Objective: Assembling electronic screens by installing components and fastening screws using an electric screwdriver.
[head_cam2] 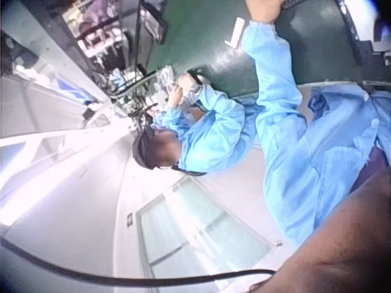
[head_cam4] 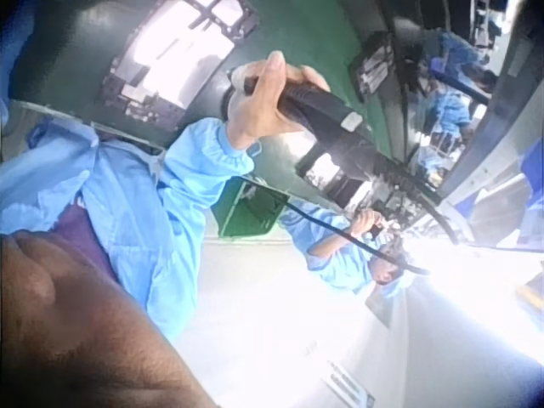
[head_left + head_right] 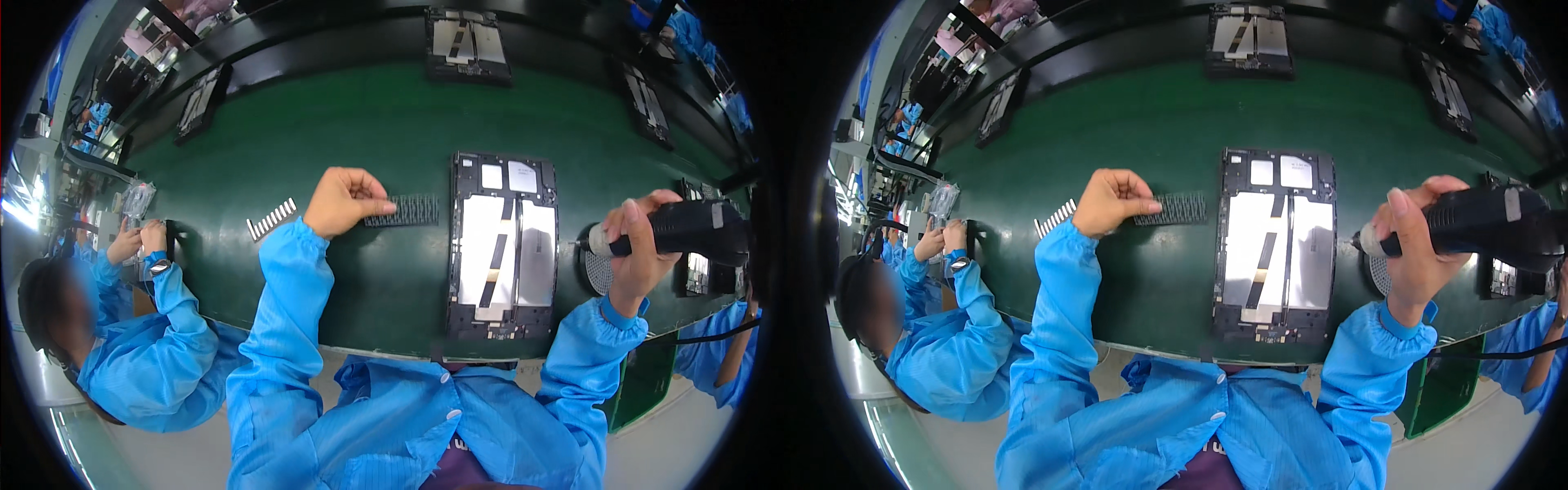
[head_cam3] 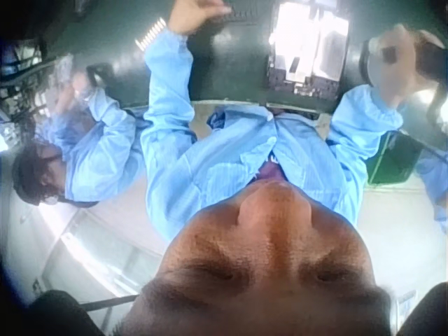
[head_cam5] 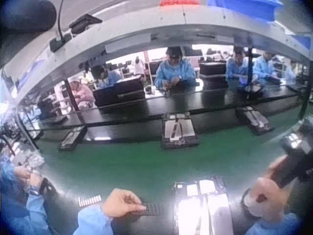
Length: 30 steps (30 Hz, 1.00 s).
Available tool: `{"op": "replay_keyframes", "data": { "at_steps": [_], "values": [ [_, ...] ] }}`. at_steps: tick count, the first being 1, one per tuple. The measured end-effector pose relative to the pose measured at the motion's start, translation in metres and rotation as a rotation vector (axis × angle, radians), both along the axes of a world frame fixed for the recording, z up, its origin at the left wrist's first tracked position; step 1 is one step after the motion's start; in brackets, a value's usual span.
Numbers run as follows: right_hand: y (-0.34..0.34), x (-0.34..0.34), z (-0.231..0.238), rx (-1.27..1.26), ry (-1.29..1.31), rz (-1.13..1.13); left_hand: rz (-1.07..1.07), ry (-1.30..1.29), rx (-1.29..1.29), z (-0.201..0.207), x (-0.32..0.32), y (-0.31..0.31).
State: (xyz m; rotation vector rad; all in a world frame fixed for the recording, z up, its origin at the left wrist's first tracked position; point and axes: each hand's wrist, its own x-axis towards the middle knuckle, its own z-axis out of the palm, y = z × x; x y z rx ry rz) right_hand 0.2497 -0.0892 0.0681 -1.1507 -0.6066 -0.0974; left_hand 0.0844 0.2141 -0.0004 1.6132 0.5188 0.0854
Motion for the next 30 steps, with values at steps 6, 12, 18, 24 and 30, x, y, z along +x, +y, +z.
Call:
{"op": "replay_keyframes", "data": {
  "at_steps": [6, 12, 18, 24, 30],
  "values": [
    [0.023, -0.008, 0.007, -0.001, -0.05, 0.095, 0.068, 0.048, 0.488, 0.004, 0.005, -0.018],
    [0.041, -0.019, 0.006, -0.038, -0.028, 0.159, 0.086, -0.116, 0.497, 0.007, 0.001, -0.044],
    [0.07, -0.034, 0.008, -0.012, 0.035, 0.317, -0.067, -0.148, 0.006, -0.003, 0.032, -0.071],
    [0.09, -0.032, -0.001, -0.065, 0.021, 0.33, -0.12, -0.083, 0.243, -0.007, 0.041, -0.07],
    [0.109, -0.031, -0.009, -0.057, -0.007, 0.342, -0.149, -0.115, 0.24, -0.009, 0.048, -0.066]
  ]
}}
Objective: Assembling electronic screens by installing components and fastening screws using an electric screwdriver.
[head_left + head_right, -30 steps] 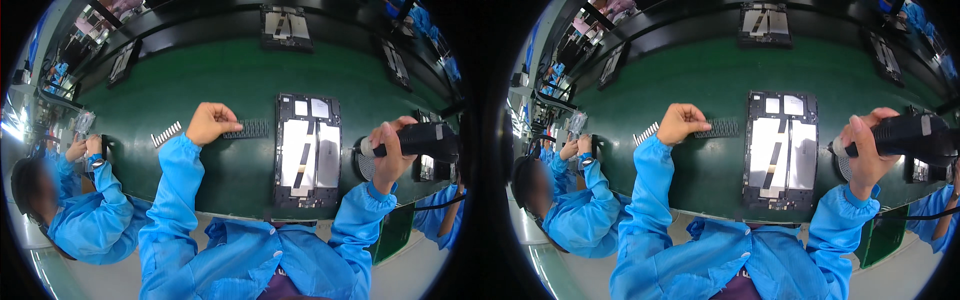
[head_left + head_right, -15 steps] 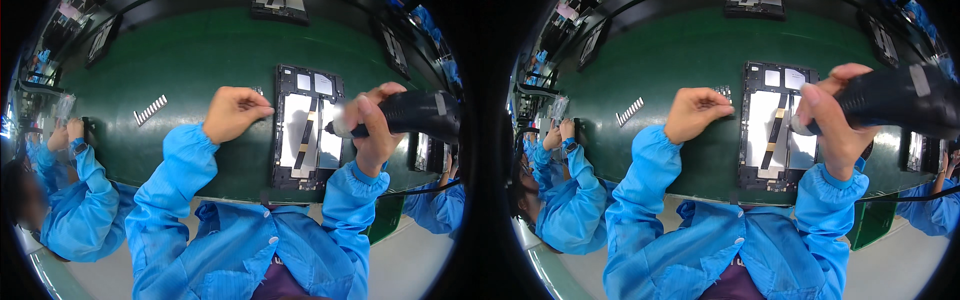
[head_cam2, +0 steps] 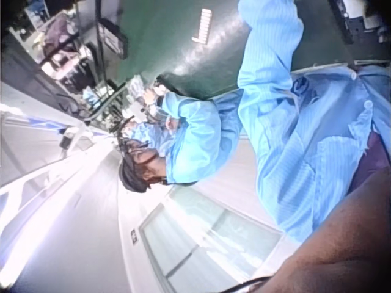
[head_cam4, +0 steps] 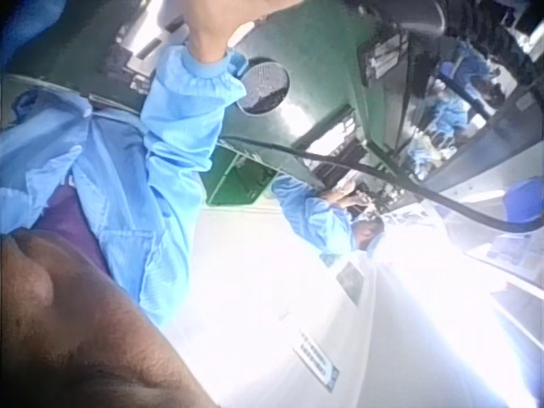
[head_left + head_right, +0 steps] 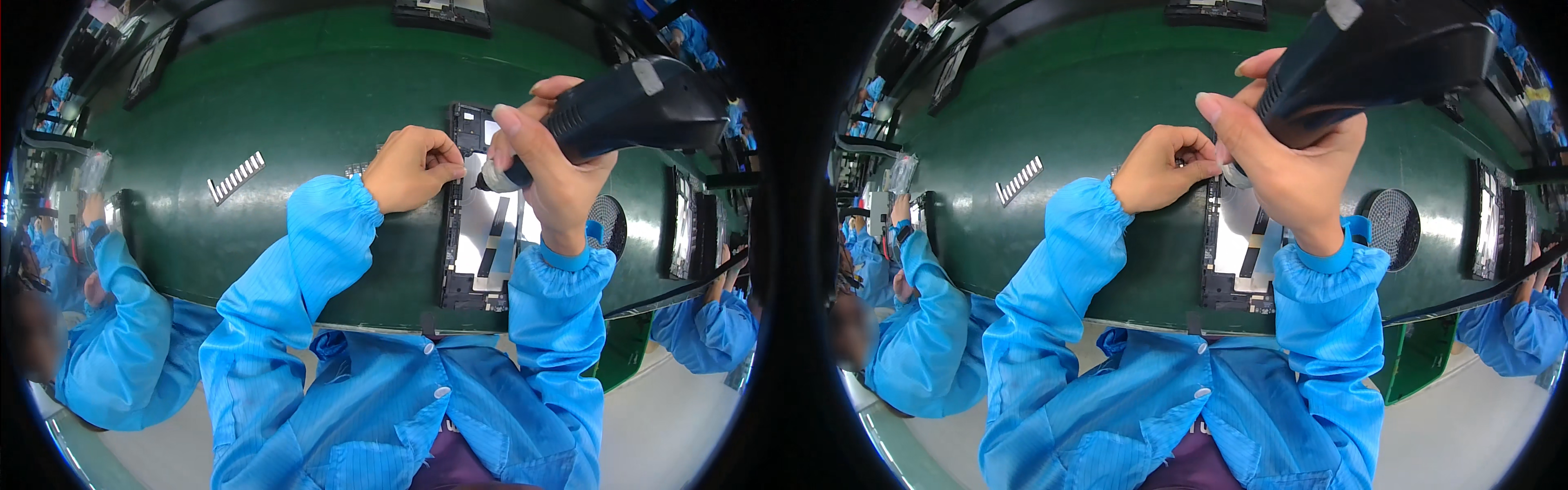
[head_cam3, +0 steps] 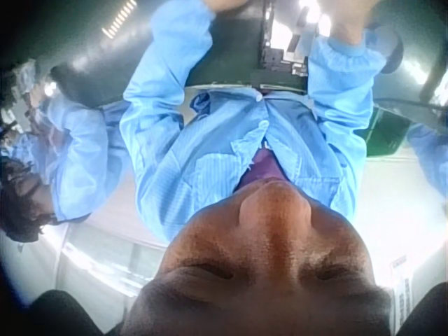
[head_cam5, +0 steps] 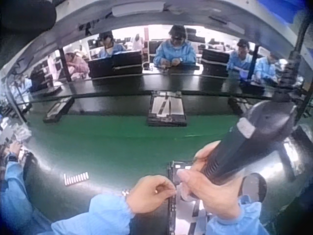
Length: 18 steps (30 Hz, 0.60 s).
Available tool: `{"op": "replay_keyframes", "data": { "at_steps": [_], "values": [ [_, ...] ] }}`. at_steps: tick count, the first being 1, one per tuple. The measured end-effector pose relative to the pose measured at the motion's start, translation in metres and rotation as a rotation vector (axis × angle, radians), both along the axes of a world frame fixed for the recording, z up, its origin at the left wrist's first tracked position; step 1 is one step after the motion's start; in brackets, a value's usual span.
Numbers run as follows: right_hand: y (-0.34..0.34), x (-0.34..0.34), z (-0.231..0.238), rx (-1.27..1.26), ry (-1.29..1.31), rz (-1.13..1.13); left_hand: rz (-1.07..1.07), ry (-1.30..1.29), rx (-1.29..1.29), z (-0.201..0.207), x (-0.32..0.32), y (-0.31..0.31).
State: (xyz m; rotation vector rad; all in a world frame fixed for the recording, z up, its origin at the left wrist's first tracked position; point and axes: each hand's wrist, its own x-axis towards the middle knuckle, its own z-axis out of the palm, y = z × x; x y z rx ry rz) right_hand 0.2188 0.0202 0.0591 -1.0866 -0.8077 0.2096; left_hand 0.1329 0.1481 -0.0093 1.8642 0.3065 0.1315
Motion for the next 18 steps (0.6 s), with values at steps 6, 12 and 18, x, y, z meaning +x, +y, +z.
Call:
{"op": "replay_keyframes", "data": {
  "at_steps": [6, 12, 18],
  "values": [
    [0.011, 0.001, -0.01, -0.022, -0.016, -0.015, -0.024, 0.123, -0.126, 0.006, 0.006, 0.009],
    [0.015, 0.001, -0.014, -0.035, -0.006, -0.03, -0.033, 0.233, -0.193, 0.008, 0.01, 0.013],
    [0.019, 0.004, -0.019, -0.056, -0.033, -0.02, -0.036, 0.243, -0.231, 0.008, 0.01, 0.015]
  ]
}}
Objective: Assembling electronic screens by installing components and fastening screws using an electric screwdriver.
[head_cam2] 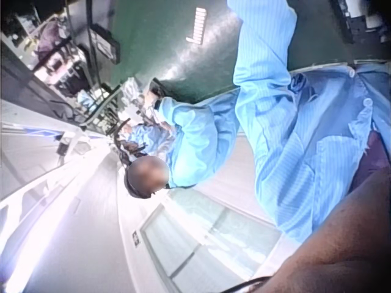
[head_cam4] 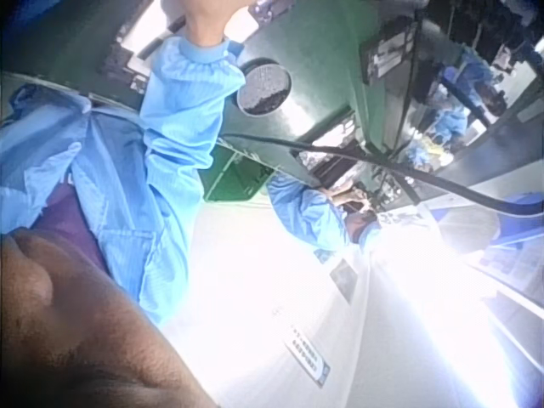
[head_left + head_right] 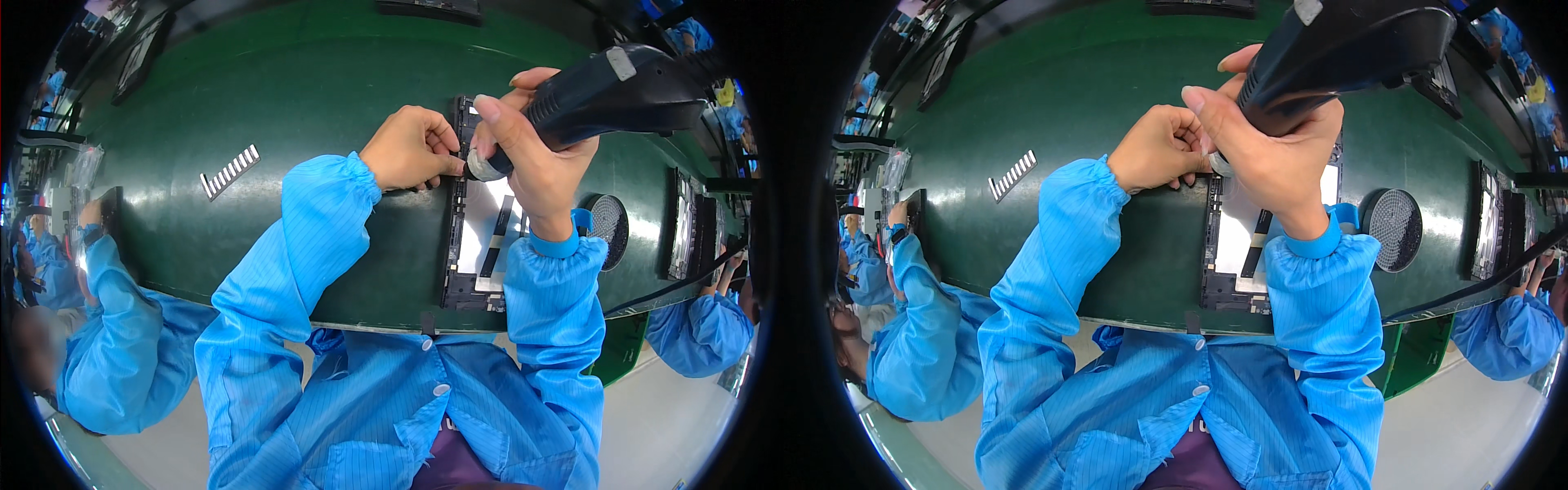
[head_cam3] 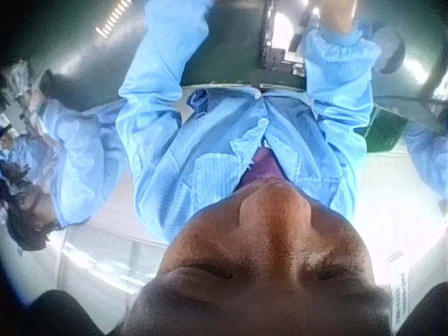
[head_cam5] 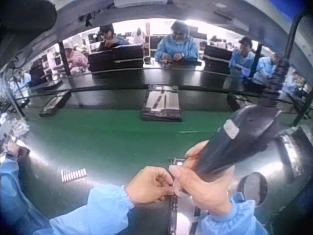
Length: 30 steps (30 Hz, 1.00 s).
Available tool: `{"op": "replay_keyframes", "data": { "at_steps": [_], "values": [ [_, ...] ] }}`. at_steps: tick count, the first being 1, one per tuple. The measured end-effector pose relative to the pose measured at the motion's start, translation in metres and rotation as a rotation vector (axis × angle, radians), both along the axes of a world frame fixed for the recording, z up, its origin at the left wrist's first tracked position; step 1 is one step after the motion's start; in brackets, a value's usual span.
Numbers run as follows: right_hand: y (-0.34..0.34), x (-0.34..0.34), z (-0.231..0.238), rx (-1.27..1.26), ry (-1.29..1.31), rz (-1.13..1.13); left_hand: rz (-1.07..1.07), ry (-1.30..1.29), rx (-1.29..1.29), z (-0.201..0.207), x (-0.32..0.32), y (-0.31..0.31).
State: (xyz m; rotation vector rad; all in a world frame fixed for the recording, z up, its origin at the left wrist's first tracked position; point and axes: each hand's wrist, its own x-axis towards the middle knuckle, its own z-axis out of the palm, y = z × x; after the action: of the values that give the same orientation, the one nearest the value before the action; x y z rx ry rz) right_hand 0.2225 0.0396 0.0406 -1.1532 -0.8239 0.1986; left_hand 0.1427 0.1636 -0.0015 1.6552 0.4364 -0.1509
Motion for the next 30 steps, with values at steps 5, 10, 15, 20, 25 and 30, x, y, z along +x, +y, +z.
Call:
{"op": "replay_keyframes", "data": {
  "at_steps": [5, 10, 15, 20, 25, 30],
  "values": [
    [0.002, -0.007, 0.001, -0.03, -0.015, 0.045, -0.006, -0.018, -0.025, -0.006, -0.001, 0.003],
    [-0.003, -0.023, 0.001, -0.108, -0.093, 0.057, -0.046, -0.108, 0.012, -0.008, 0.003, 0.0],
    [-0.002, -0.017, -0.024, -0.185, -0.227, -0.187, -0.061, -0.276, 0.061, -0.028, 0.002, 0.003],
    [-0.064, 0.013, 0.034, -0.047, -0.19, -0.131, 0.028, 0.027, 0.001, 0.013, -0.001, -0.007],
    [-0.156, 0.058, 0.027, 0.126, -0.002, -0.459, -0.079, 0.065, -0.075, 0.021, 0.009, -0.009],
    [-0.172, 0.083, 0.001, 0.092, 0.029, -0.553, -0.025, 0.054, -0.021, 0.017, -0.002, -0.036]
  ]
}}
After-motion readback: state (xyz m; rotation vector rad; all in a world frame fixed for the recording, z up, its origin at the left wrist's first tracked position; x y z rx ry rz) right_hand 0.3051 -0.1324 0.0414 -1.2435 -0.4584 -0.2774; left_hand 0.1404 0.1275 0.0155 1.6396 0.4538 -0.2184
